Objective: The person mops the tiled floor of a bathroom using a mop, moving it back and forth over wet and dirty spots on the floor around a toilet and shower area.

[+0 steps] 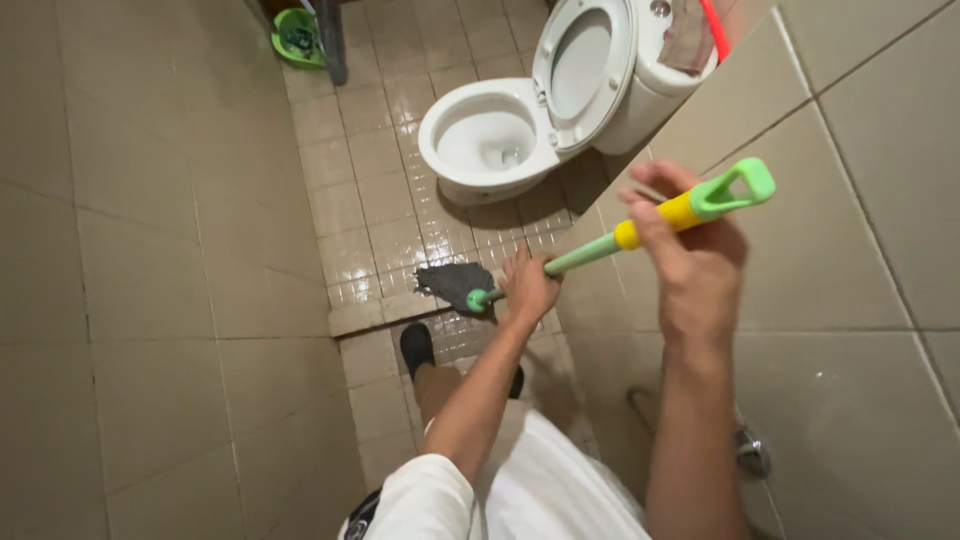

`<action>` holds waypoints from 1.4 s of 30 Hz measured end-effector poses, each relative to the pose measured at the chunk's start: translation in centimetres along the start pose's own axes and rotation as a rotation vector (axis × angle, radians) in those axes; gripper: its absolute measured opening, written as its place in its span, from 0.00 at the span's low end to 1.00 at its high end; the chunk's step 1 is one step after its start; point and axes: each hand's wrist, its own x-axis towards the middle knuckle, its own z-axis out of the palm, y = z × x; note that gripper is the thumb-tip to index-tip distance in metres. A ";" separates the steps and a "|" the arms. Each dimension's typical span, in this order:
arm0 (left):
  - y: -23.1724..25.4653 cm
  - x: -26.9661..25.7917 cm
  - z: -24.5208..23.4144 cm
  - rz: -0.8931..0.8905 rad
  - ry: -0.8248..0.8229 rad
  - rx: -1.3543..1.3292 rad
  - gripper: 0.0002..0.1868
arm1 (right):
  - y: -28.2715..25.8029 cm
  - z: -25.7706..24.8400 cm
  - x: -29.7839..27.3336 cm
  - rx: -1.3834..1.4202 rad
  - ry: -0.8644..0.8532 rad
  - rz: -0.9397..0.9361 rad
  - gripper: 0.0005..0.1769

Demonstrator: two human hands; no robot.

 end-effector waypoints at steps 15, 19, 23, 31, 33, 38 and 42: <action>-0.3 -1.7 -4.7 -0.014 -0.105 0.110 0.15 | -2.5 -1.3 0.6 0.244 -0.102 0.022 0.47; -2.9 -1.9 -6.2 -0.041 -0.100 0.150 0.17 | -0.4 -1.2 0.0 0.256 -0.144 0.077 0.49; -4.6 -2.0 -7.8 -0.054 -0.116 0.166 0.18 | 1.1 -0.5 -0.4 0.267 -0.209 0.096 0.52; -8.1 -2.0 -11.3 -0.080 -0.155 0.244 0.28 | 3.2 2.5 -1.5 0.329 -0.257 0.120 0.56; -9.6 -1.6 -12.5 -0.110 -0.142 0.258 0.34 | 4.0 3.7 -1.7 0.340 -0.272 0.124 0.56; -14.7 -0.5 -15.4 -0.180 -0.176 0.323 0.35 | 6.1 7.7 -2.6 0.373 -0.268 0.188 0.55; -19.2 -1.2 -17.3 -0.143 -0.081 0.339 0.33 | 7.4 11.3 -3.6 0.403 -0.310 0.218 0.54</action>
